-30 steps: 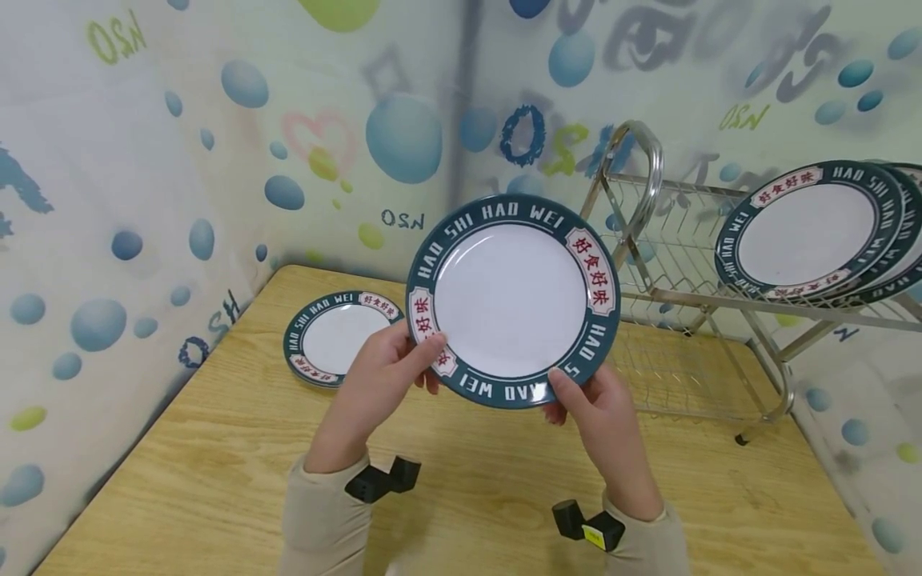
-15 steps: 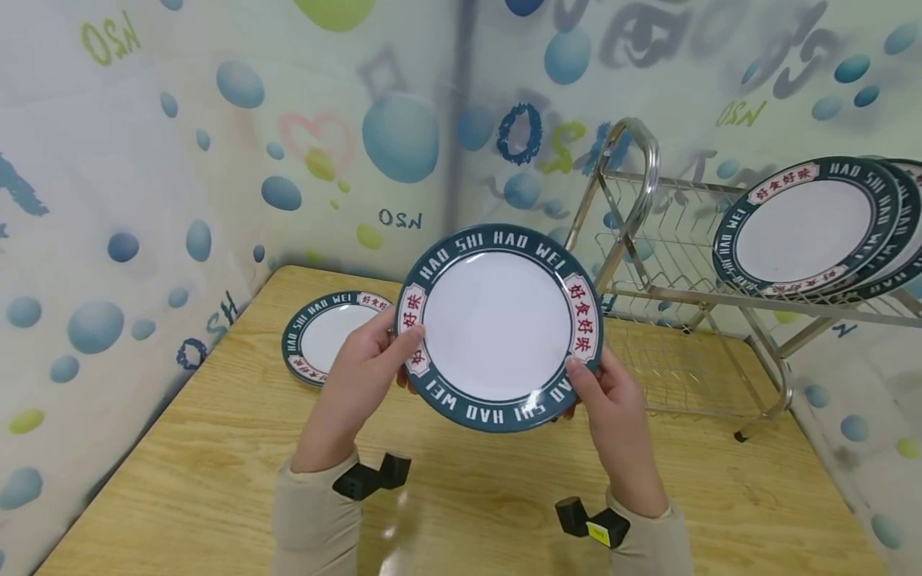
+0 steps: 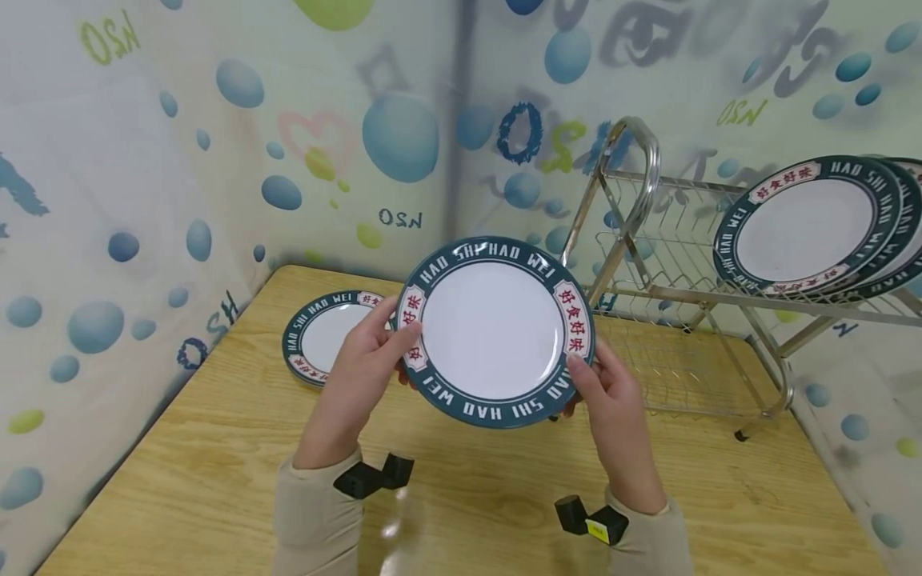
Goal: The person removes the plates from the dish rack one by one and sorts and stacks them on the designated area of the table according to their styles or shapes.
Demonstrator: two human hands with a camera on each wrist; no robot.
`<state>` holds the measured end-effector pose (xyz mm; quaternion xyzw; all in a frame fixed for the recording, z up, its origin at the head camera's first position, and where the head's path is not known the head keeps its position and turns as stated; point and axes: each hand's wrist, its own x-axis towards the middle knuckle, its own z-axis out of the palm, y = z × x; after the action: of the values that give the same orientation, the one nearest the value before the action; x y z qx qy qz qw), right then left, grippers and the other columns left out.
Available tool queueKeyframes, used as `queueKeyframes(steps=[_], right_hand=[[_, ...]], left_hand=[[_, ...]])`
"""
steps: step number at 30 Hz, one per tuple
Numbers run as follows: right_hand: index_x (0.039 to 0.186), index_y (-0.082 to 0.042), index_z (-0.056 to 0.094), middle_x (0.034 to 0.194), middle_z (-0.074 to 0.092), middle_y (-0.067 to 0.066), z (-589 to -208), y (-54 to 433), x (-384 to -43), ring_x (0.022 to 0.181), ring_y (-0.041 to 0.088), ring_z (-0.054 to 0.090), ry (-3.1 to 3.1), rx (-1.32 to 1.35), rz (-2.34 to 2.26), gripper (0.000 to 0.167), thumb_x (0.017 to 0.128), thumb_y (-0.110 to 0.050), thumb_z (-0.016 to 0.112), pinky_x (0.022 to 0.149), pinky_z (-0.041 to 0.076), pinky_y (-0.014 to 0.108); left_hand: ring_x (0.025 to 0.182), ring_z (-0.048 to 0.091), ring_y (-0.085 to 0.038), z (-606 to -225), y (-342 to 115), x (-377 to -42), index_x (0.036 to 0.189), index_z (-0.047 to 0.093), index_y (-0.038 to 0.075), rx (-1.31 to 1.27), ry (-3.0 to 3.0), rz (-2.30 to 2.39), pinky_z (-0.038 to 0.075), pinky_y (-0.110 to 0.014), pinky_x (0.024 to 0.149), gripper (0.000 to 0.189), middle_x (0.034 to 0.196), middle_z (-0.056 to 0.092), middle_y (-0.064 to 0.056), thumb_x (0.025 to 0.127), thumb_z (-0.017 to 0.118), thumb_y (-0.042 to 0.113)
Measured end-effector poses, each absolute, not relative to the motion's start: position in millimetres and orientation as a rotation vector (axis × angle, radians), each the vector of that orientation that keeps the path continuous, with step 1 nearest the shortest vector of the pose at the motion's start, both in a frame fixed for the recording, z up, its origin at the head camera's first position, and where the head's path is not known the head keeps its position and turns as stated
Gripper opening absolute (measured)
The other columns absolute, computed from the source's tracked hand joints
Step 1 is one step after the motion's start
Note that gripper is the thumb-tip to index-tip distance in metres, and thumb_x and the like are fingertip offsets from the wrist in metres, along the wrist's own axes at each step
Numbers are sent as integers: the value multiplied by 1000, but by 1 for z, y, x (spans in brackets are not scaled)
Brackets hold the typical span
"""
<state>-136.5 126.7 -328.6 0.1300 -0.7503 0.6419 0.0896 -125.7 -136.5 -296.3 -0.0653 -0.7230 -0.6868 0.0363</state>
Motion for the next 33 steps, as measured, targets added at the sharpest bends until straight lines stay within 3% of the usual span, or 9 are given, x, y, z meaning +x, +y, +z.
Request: queueKeyframes(steps=[9,17,33], right_hand=[[130,-12,44,73,56,10,-332,129,-140,54,23,52,-2207,464,1908,36,96,-19,40,48,46,31],[128,-20,47,70,57,12,-331,128,-141,56,24,53,-2269,395,1883,34,94,-23,44,51,47,30],[127,-10,46,69,56,13,-317,125,-134,55,26,52,-2311,482,1799,33,96,-17,40,51,48,29]], left_hand=[[59,55,-26,-313,-143,-136,128,44,28,-96,-2195,-2101,44,-29,52,36,77,63,-12,92,48,29],[58,55,-24,-310,-150,-135,129,44,25,-53,-2168,-2080,45,-29,51,37,76,63,-11,92,48,29],[60,58,-27,-313,-159,-138,133,39,25,-38,-2158,-2080,48,-29,54,42,82,65,-12,92,47,32]])
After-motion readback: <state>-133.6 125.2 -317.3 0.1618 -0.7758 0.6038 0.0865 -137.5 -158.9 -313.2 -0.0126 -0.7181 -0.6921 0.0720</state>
